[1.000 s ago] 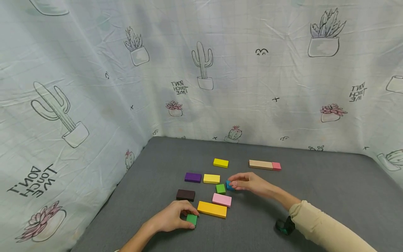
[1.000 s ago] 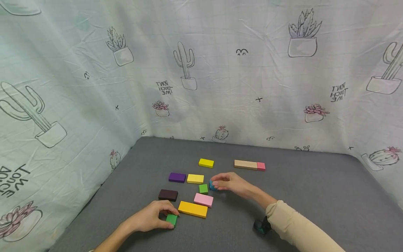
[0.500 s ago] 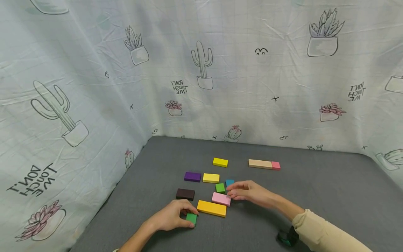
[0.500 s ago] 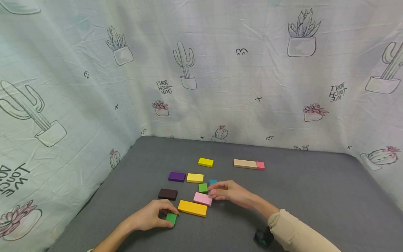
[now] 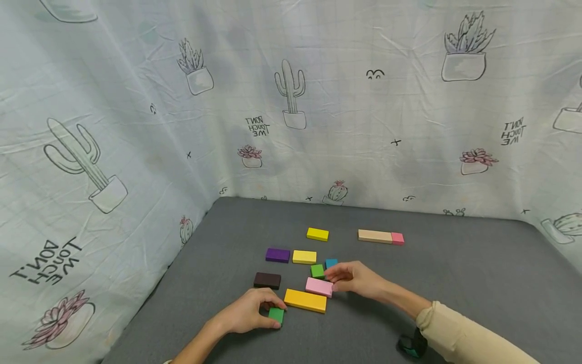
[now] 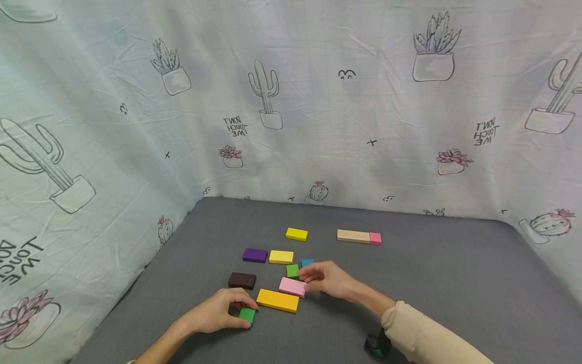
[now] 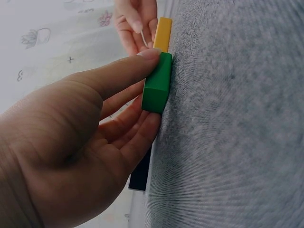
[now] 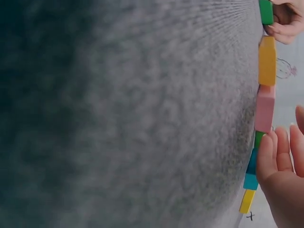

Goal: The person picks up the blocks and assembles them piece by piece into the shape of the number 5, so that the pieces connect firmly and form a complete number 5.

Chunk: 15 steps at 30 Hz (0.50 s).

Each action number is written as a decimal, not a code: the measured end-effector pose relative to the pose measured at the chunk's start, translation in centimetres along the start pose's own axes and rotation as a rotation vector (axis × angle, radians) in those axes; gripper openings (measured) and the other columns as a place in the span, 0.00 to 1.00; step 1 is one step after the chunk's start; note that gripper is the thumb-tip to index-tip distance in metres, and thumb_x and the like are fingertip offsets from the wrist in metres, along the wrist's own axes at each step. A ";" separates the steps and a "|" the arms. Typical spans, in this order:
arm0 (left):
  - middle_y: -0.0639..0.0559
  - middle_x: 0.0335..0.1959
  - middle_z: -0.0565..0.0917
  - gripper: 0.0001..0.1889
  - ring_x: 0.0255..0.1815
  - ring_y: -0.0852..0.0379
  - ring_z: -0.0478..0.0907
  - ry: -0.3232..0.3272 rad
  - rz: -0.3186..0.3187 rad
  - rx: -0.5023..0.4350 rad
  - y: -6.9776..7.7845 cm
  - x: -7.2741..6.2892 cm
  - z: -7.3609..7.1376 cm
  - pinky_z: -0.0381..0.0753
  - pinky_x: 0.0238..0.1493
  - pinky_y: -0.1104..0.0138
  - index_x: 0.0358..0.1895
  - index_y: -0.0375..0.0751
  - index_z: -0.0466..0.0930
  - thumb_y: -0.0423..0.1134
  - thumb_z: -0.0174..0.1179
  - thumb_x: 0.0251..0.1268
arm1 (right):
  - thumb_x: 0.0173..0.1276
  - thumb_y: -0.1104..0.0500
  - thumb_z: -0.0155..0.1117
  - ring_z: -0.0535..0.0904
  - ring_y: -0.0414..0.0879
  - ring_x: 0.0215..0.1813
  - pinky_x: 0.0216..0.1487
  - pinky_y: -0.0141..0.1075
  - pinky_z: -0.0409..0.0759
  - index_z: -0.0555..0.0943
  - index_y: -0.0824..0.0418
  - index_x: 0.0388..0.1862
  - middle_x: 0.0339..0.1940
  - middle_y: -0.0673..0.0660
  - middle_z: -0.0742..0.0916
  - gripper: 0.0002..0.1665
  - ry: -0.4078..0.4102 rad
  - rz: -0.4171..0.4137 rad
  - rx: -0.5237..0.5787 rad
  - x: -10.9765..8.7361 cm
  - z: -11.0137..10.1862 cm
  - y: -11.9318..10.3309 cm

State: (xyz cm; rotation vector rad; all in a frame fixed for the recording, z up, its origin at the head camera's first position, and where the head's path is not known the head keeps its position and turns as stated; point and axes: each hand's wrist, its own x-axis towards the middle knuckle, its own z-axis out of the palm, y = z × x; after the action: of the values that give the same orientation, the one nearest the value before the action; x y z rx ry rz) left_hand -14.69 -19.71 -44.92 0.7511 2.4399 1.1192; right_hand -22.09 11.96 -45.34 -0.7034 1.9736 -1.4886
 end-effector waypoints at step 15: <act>0.64 0.40 0.79 0.14 0.39 0.66 0.73 0.003 0.008 -0.008 -0.3 0.0 0.1 0.75 0.45 0.69 0.45 0.47 0.84 0.40 0.71 0.54 | 0.61 0.69 0.67 0.78 0.50 0.49 0.51 0.40 0.77 0.77 0.70 0.57 0.53 0.61 0.81 0.24 -0.048 -0.127 -0.340 1.9 1.7 -0.8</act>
State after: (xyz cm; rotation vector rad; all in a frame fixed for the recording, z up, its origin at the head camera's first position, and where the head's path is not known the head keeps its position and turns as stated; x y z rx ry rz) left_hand -14.73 -19.89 -45.22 0.7576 2.4361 1.1328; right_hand -22.15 9.28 -45.17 -1.0138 2.2042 -1.2015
